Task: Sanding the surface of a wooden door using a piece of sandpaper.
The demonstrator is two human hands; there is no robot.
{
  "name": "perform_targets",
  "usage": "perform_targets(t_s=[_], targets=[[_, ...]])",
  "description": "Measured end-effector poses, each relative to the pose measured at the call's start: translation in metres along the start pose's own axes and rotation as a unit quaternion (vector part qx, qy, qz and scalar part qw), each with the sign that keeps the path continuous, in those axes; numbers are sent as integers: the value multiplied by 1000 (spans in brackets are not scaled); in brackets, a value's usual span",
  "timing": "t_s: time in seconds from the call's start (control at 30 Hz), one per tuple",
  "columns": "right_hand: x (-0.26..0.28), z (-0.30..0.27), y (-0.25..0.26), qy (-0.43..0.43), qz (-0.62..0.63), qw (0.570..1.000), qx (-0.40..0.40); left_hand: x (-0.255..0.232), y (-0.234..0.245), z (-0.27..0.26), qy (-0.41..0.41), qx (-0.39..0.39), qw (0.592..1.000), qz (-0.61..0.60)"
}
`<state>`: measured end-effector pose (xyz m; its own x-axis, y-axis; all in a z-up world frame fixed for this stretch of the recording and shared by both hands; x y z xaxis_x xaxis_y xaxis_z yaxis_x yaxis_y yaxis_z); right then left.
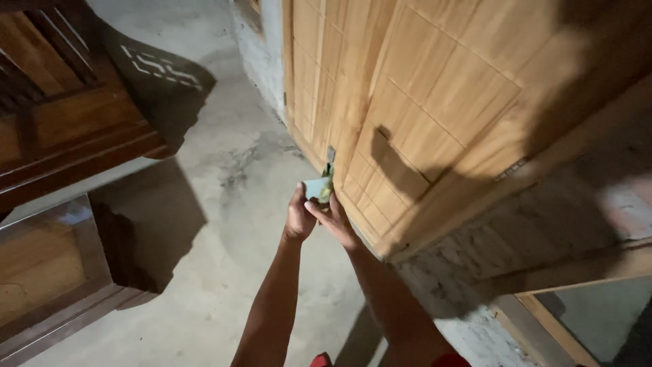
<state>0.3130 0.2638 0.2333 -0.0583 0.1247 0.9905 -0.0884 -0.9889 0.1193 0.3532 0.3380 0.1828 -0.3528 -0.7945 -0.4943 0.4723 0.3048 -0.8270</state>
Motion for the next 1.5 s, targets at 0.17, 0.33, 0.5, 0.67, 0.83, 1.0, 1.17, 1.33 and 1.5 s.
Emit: perform_targets(t_s=[0.17,0.33,0.5,0.67,0.83,1.0,1.17,1.33,1.5], targets=[[-68,48,-3,-45,105,992,-53,-26,-4,15,45,-188,981,20],[-44,79,-9,-79,360,928,-50,-55,41,19,53,-304,892,331],[-11,117,-19,-94,335,937,-18,-114,-17,40,-234,-148,696,662],[-20,175,-41,-81,452,886,61,-134,2,89,-186,-138,680,696],[-7,234,-63,-86,474,869,112,-170,22,144,-143,-145,789,580],[-47,311,-64,-42,324,944,54,-200,62,194,-92,-205,693,685],[-89,374,-79,-96,186,978,19,-215,106,224,-115,-179,817,536],[-29,383,-100,-38,229,972,42,-226,169,239,-97,-245,800,539],[-60,410,-104,-76,186,979,6,-254,218,246,-118,-283,754,581]])
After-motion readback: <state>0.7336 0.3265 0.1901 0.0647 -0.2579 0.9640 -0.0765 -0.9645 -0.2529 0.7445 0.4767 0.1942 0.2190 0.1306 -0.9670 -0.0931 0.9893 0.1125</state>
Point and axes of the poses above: each hand's wrist, its own z-axis towards the middle knuckle, its own y-axis out of the back of the hand, x = y × z, the point moved 8 cm from there along z, towards the middle knuckle, and after that the axes turned 3 degrees about -y, right-handed, at the moved point
